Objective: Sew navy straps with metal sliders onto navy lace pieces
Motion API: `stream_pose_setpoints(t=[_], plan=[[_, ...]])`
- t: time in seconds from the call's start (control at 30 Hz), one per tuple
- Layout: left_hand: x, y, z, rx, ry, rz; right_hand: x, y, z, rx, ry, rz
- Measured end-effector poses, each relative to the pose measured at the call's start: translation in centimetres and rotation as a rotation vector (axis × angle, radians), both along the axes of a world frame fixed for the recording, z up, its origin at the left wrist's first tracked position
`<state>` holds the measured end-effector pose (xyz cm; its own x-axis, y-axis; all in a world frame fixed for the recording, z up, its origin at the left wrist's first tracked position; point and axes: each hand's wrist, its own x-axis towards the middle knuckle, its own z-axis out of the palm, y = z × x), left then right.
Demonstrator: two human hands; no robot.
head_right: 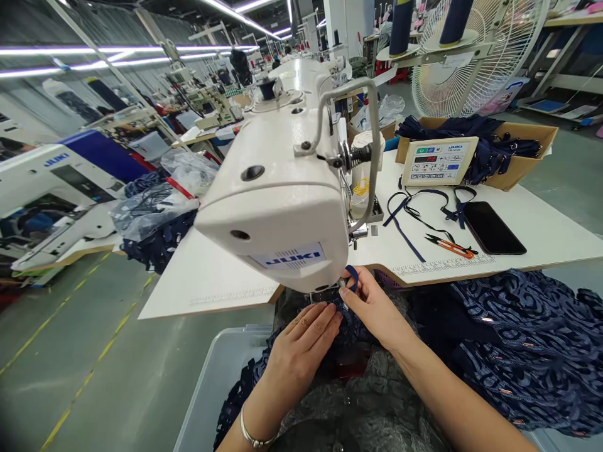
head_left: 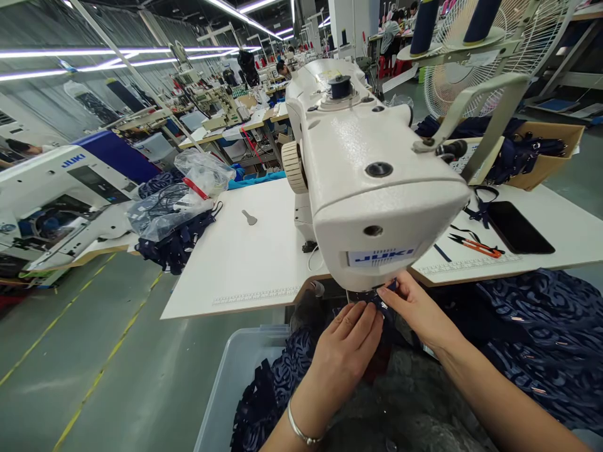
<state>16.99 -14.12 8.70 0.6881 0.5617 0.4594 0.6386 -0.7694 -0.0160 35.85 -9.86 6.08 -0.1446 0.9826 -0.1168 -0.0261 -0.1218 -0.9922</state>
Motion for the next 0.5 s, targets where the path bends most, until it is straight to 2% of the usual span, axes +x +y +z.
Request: stream_pose_setpoints(t=[0.33,0.5], plan=[[0.0,0.35,0.64,-0.087,0.002,-0.003,-0.07,0.04,0.0,0.011,0.041,0.008],[-0.36,0.52,0.69,-0.035,0.008,-0.092,-0.41,-0.25,-0.3,0.036,0.05,-0.06]])
